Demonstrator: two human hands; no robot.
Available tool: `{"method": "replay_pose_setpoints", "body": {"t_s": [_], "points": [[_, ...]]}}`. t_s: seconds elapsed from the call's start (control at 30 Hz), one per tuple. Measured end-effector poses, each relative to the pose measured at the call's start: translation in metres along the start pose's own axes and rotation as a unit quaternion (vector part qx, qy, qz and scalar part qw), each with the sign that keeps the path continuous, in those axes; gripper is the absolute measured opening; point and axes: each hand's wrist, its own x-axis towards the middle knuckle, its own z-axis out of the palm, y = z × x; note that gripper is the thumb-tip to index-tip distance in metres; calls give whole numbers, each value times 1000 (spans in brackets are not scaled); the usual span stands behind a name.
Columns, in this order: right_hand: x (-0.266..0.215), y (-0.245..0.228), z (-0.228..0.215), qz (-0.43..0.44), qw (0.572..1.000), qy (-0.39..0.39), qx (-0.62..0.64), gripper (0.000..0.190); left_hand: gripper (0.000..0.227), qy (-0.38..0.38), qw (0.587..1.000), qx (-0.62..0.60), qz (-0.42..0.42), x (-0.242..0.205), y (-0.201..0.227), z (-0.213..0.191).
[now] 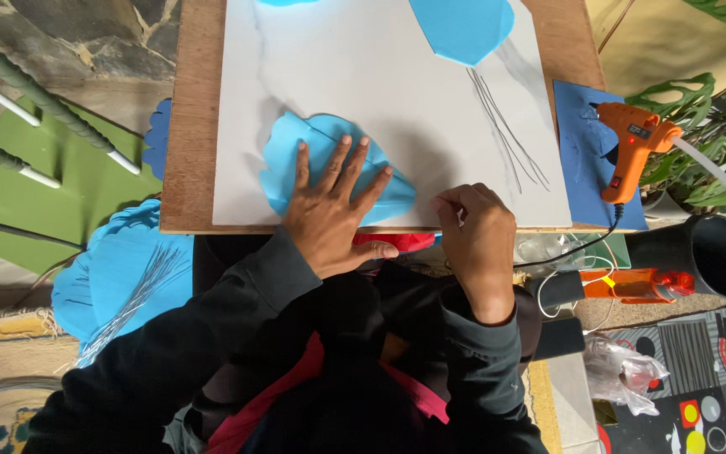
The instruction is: The person constructs blue paper petals by folding and gluing them onto wire stems. They use a glue gun to apply adhesive and press the paper around the wire to form the flower structure.
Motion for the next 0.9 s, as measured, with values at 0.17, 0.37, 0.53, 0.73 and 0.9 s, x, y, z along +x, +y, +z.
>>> {"method": "replay_pose_setpoints", "body": {"t_s": [0.17, 0.37, 0.53, 0.73, 0.9], "points": [[3, -6, -4, -24, 999, 7, -26, 7, 95, -7, 1000, -1, -1, 1, -1, 0], [2, -13, -7, -35, 998, 23, -38, 7, 95, -1, 1000, 8, 2, -1, 2, -6], [-5, -2, 1, 2, 1000, 28, 11, 6, 102, -6, 999, 32, -17, -2, 4, 2], [-3, -5, -4, -18, 999, 34, 6, 4, 105, 20, 999, 30, -17, 0, 4, 3], [-1, -12, -6, -50, 997, 49, -29, 5, 104, 20, 999, 21, -14, -1, 3, 3]]}}
